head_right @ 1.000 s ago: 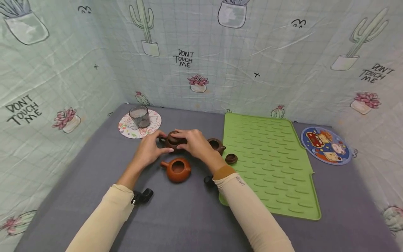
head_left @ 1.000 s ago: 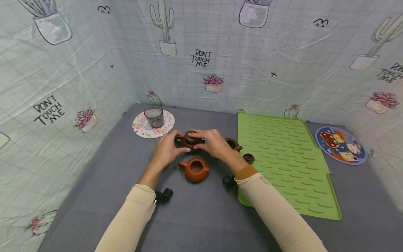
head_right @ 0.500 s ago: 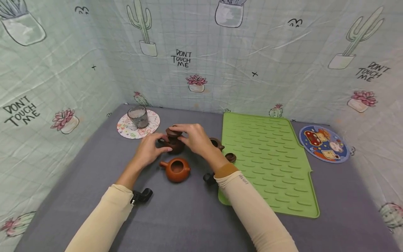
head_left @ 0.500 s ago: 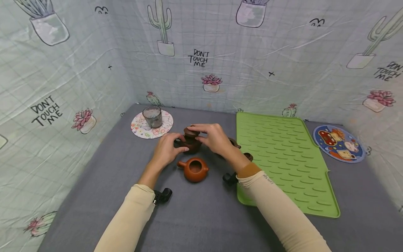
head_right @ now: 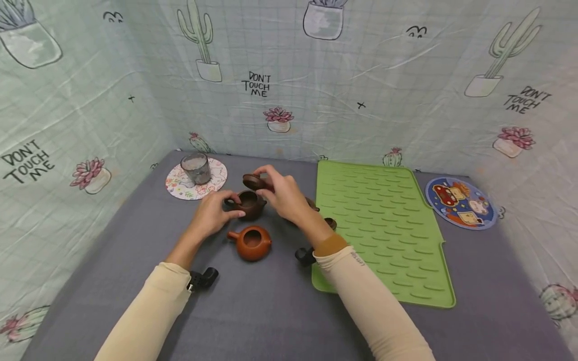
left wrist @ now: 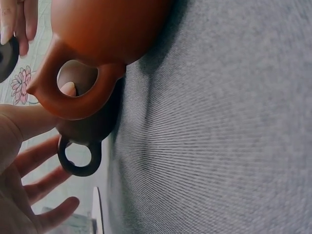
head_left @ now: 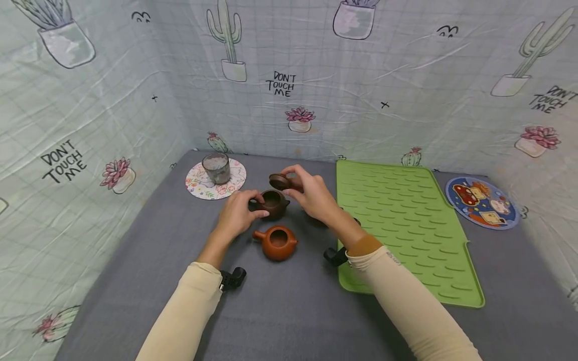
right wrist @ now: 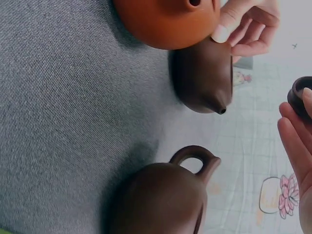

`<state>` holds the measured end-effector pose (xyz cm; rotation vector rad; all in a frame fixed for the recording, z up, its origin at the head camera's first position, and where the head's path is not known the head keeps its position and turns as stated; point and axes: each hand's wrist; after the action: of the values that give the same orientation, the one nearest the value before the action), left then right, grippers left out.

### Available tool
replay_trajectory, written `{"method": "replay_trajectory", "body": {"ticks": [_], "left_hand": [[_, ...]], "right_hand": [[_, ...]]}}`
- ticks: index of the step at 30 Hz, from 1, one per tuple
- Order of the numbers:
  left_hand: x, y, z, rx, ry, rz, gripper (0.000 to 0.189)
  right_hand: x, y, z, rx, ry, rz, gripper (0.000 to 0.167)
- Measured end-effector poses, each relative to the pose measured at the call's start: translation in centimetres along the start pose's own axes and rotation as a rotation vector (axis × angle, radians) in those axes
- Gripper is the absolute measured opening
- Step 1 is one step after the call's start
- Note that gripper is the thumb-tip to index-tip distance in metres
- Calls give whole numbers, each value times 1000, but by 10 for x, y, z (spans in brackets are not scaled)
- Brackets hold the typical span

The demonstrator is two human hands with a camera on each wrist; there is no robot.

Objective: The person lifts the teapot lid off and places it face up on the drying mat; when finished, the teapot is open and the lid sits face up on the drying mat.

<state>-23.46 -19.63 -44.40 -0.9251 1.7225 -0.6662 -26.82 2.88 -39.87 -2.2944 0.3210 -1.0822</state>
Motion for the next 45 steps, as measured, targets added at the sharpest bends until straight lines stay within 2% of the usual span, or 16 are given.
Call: {"method": "replay_trajectory", "body": {"ticks": [8,12,15,20,27,31,40,45], "left_hand": [[2,-1,0,-12,11,-15,28],[2,-2,2,-1,-10,-21,28],[2,-1,2,4,-27,-22,28],[1,-1,2,-6,-17,-21,29],[1,-2,1,-12,-14,-14,29],[-1,-2,0,-8,-19,-15,28],[-2,-2,-1,-8,-14,-10,28],[-2,-3,-1,-11,-15,-2,27]], "right_hand": [[3,-10,3,-42,38,-19,44],[3,-16,5,-64,61,-34,49],[3,-21,6,-73,80,-87,53],[3,-30,9,-83,93,-202,58],[7,-42,11,-75,121,-269,43],[6,-49,13,-81,140,-252,36],[3,-64,18,-81,208,-284,36],[1,-73,19,-96,213,-302,37]]}}
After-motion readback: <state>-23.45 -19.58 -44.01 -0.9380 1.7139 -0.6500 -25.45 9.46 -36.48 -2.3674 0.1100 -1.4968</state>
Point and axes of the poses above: each hand's wrist, its own z-axis away from the middle knuckle, its own y-axis out of the palm, x = y × z, and after that the axes turned 10 degrees about -x, right-handed
